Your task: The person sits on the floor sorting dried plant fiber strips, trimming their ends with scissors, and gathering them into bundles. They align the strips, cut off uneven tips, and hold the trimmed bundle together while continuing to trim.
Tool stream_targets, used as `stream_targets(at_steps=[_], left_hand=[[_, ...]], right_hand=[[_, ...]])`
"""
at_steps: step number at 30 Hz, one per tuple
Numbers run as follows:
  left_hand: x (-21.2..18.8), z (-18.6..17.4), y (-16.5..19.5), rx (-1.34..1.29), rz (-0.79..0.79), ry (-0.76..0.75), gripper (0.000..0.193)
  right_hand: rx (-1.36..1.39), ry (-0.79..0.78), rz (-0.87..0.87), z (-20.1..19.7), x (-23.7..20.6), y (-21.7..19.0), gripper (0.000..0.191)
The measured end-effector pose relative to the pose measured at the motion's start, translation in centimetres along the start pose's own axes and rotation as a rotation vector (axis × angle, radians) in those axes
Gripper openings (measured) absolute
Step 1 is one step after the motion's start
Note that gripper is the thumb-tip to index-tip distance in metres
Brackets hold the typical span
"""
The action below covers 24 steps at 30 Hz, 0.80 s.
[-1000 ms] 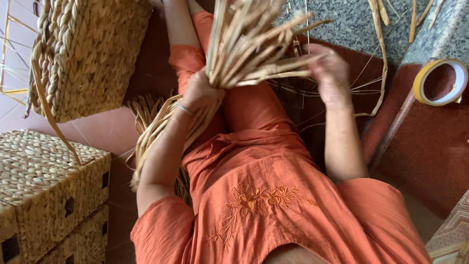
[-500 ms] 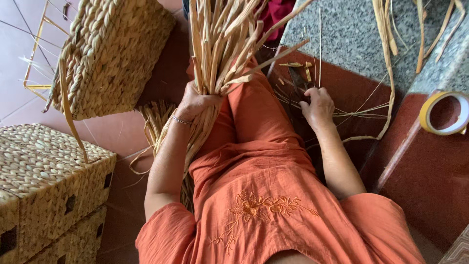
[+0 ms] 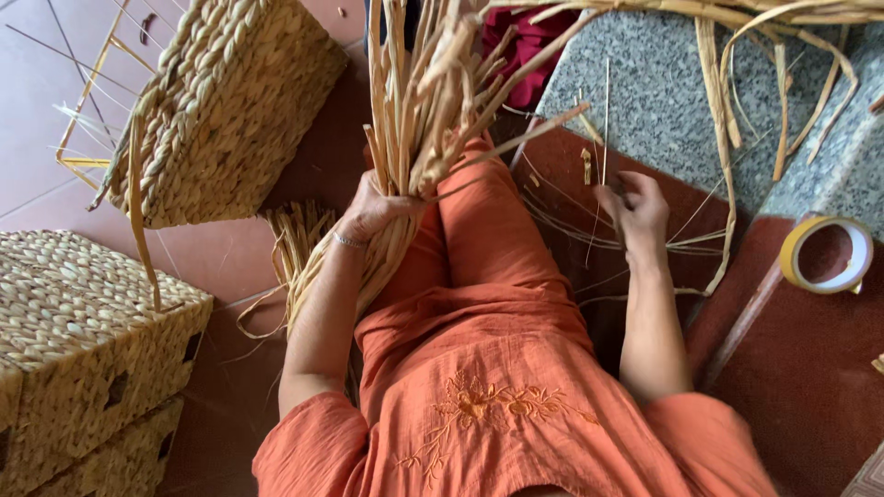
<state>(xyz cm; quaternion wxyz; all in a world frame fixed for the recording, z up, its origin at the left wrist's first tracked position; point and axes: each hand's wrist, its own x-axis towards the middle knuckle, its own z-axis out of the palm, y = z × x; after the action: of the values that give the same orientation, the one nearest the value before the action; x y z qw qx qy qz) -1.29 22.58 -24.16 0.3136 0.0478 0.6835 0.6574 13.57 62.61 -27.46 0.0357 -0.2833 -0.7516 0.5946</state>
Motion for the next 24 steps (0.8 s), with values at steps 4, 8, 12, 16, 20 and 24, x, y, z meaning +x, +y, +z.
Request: stream_targets(at_steps=[4, 8, 12, 16, 20, 24], left_hand=[[-0.4, 0.5, -0.3, 0.011, 0.045, 0.019, 0.033], [-1.0, 0.4, -0.5, 0.019, 0.016, 0.015, 0.03], [-1.5, 0.8, -0.4, 0.017, -0.009, 0.033, 0.031], [-1.7, 1.3, -0.6, 0.03, 0.051, 0.052, 0.031], [-2.2, 1.0, -0.7, 0.027, 0.029, 0.026, 0.027], [-2.6, 1.0, -0.6, 0.035, 0.011, 0.008, 0.025]], right_hand=[[0.37, -0.096, -0.238, -0.7, -3.0, -2.7, 0.078], [0.253, -0.204, -0.411, 0.3, -4.3, -5.6, 0.094], [0.071, -0.195, -0.477, 2.5, -2.7, -7.4, 0.091], [0.058, -0.243, -0.505, 2.6, -0.6, -8.2, 0.091], [-0.038, -0.267, -0.475, 1.4, 0.5, -8.9, 0.087], [-0.087, -0.283, -0.491, 0.7, 1.2, -10.2, 0.088]])
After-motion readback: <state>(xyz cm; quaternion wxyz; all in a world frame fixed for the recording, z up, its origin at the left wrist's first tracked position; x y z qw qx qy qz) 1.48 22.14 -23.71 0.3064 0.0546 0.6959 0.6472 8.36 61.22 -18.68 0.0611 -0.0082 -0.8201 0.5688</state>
